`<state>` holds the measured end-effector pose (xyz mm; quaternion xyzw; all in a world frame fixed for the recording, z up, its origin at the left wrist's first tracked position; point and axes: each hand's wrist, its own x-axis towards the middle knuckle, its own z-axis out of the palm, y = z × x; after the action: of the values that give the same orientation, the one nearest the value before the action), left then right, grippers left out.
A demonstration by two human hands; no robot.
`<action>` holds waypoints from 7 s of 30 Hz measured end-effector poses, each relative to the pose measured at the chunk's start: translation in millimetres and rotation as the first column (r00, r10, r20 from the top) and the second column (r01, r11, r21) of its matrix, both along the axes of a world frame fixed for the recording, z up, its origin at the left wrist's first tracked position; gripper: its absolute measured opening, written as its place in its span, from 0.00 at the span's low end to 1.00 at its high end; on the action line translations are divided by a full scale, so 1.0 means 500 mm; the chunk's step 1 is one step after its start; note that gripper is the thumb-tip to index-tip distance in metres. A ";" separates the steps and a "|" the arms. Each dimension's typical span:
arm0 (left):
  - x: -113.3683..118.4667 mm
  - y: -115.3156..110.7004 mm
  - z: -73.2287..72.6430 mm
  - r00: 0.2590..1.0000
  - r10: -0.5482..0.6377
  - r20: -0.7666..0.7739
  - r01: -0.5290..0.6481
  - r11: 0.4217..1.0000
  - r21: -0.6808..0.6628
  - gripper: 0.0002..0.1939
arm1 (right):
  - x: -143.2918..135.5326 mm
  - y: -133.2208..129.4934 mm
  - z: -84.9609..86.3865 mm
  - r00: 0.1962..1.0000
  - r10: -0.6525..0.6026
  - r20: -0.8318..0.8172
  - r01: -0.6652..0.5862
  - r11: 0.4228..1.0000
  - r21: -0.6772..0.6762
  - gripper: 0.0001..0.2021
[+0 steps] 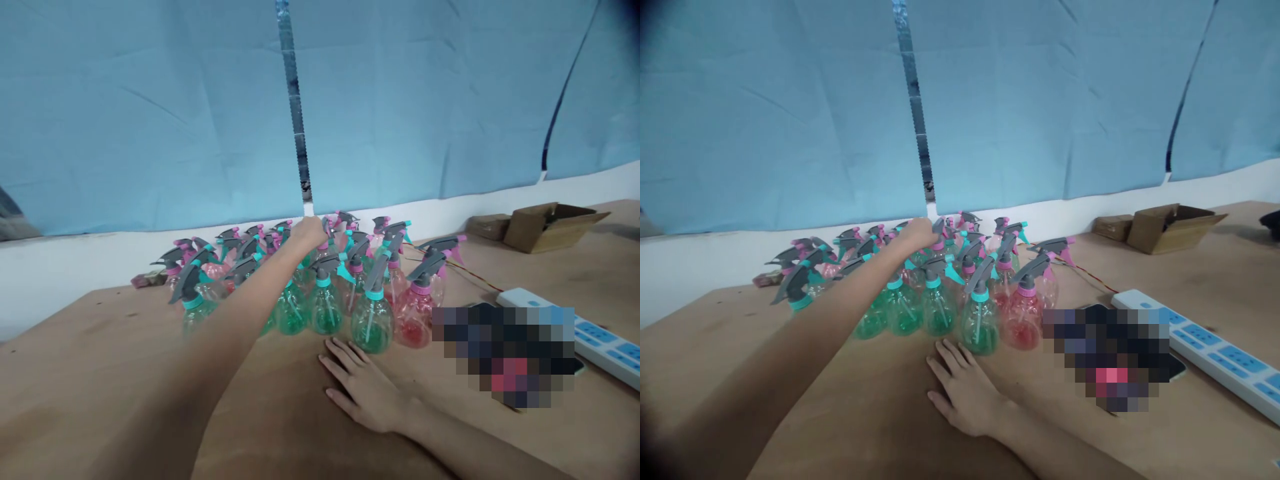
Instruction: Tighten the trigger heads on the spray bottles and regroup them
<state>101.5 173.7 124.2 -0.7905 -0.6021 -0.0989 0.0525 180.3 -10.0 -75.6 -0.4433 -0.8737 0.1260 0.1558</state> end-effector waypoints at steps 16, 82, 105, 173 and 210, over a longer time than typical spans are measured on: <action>-0.188 -0.337 0.125 0.896 -0.291 0.336 0.089 0.858 0.506 0.13 | -0.005 0.000 -0.005 0.950 -0.132 -0.283 0.116 0.991 -0.071 0.27; -0.159 -0.284 -0.254 -0.014 0.306 0.952 0.714 0.669 -0.204 0.09 | 0.018 0.004 -0.020 0.676 0.094 -0.731 -0.360 0.908 -0.216 0.48; -0.157 -0.294 -0.246 -0.012 0.192 0.981 0.761 0.638 -0.115 0.10 | 0.025 0.001 -0.021 0.697 0.177 -0.695 -0.342 0.934 -0.105 0.49; -0.164 -0.261 -0.381 0.656 -0.545 0.523 0.369 0.835 0.408 0.41 | -0.004 -0.020 -0.009 0.928 -0.118 -0.354 0.223 0.936 0.273 0.37; -0.158 -0.254 -0.387 0.901 -0.384 0.205 0.340 0.915 0.219 0.30 | 0.020 0.014 -0.054 0.990 -0.031 -0.139 0.055 0.983 0.173 0.28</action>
<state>22.7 46.6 -69.3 -0.8628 -0.4348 -0.2564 0.0294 190.5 -3.0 -102.5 -0.4369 -0.8591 0.0747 0.2561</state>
